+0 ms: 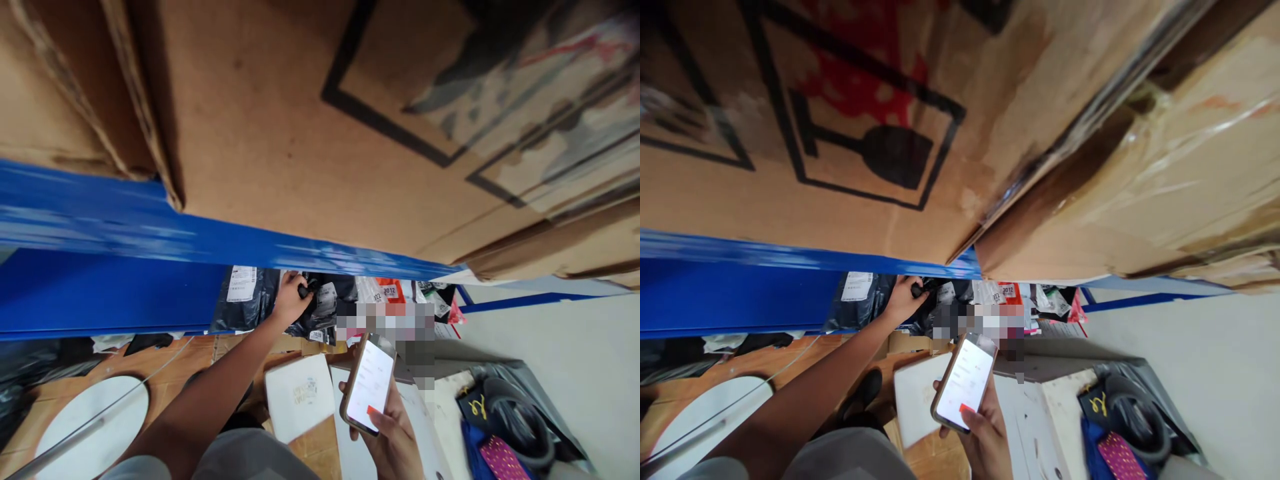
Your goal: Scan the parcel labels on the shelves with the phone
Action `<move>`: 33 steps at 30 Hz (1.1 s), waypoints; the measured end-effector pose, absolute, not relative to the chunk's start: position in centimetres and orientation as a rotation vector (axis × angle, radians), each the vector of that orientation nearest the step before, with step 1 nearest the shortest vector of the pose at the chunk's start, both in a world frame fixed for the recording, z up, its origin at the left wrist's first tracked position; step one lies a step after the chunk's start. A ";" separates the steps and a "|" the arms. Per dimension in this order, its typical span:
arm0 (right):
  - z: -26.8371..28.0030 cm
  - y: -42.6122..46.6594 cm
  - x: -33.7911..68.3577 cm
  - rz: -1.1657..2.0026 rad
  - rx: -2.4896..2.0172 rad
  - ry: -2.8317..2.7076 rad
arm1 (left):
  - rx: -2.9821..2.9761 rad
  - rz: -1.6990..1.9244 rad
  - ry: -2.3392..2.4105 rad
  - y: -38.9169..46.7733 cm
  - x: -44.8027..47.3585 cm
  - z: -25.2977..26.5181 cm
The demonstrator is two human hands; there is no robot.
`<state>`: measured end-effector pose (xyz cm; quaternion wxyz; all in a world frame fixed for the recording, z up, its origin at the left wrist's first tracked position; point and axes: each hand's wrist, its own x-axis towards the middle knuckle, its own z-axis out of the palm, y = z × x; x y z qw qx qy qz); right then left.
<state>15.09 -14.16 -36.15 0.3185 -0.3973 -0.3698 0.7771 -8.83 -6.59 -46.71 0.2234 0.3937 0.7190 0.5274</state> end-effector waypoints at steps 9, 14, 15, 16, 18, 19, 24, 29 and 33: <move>-36.0 -15.5 11.2 2.128 -0.777 -0.690 | 1.133 1.468 1.967 -6.3 -8.9 -47.4; -36.6 -15.3 9.0 2.027 -0.918 -0.476 | 1.188 1.471 1.969 -6.4 -8.9 -47.2; -36.7 -15.2 8.8 1.998 -0.969 -0.435 | 1.197 1.470 1.971 -6.4 -8.9 -47.1; -36.9 -15.2 8.6 1.977 -1.015 -0.400 | 1.205 1.467 1.974 -6.4 -8.9 -47.1; -37.1 -15.2 8.4 1.957 -1.069 -0.352 | 1.223 1.460 1.978 -6.4 -8.9 -47.0; -37.2 -15.2 8.4 1.951 -1.081 -0.342 | 1.231 1.456 1.980 -6.4 -8.9 -46.9; -37.8 -15.6 8.6 1.939 -1.120 -0.340 | 1.253 1.428 1.996 -6.4 -8.9 -47.0; -38.3 -15.8 8.8 1.950 -1.146 -0.340 | 1.266 1.388 2.007 -6.4 -8.8 -47.2; -37.7 -15.8 9.1 1.973 -1.093 -0.387 | 1.298 1.339 1.996 -6.9 -8.7 -47.1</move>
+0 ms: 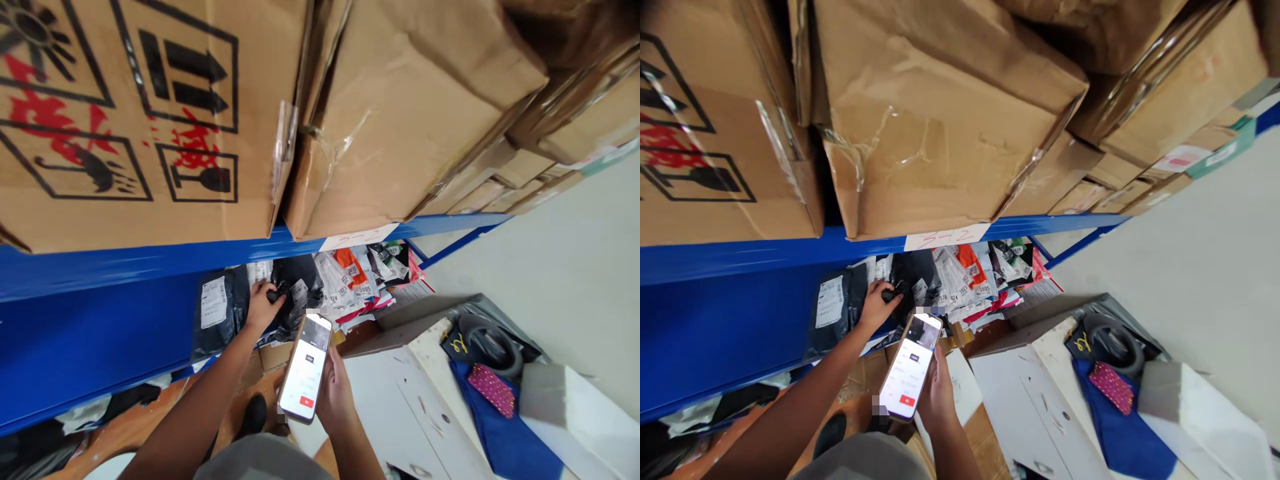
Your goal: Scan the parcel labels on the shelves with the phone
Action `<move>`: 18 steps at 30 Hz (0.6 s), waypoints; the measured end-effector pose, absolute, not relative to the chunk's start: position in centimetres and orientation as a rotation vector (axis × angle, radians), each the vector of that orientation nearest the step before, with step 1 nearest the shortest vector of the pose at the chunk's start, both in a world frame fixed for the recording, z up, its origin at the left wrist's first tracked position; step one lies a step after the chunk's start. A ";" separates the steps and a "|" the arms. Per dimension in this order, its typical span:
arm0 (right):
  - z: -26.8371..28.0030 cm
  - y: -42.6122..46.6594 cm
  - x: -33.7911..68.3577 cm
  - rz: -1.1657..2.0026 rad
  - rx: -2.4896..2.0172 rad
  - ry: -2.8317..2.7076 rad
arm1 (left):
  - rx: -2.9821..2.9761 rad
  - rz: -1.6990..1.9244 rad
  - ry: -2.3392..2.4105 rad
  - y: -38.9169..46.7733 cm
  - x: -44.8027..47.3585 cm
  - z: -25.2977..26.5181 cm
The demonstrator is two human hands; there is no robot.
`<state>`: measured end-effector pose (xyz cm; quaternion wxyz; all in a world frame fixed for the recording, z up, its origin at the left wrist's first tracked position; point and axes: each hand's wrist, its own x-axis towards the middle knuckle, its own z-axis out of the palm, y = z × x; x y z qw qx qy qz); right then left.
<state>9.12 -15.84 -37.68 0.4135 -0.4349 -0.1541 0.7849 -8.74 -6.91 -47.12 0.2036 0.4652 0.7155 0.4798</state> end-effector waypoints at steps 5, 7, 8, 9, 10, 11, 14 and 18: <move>-37.4 -16.0 10.8 2.024 -1.056 -0.463 | 1.438 1.228 1.900 -7.3 -8.6 -47.2; -37.6 -16.2 11.7 2.054 -1.023 -0.466 | 1.453 1.198 1.915 -7.1 -8.2 -47.2; -37.6 -16.4 12.0 2.073 -0.994 -0.447 | 1.451 1.186 1.938 -7.0 -7.9 -47.2; -37.5 -16.5 12.3 2.098 -0.960 -0.416 | 1.448 1.173 1.967 -6.9 -7.6 -47.1; -37.4 -16.7 12.5 2.132 -0.920 -0.379 | 1.446 1.157 1.996 -6.8 -7.1 -46.9; -37.2 -16.9 12.7 2.167 -0.881 -0.344 | 1.449 1.140 2.022 -6.8 -6.7 -46.7; -36.5 -17.5 12.8 2.262 -0.812 -0.339 | 1.476 1.087 2.072 -6.8 -5.7 -46.0; -36.9 -17.4 12.7 2.304 -0.821 -0.491 | 1.468 1.033 2.133 -6.8 -6.5 -45.4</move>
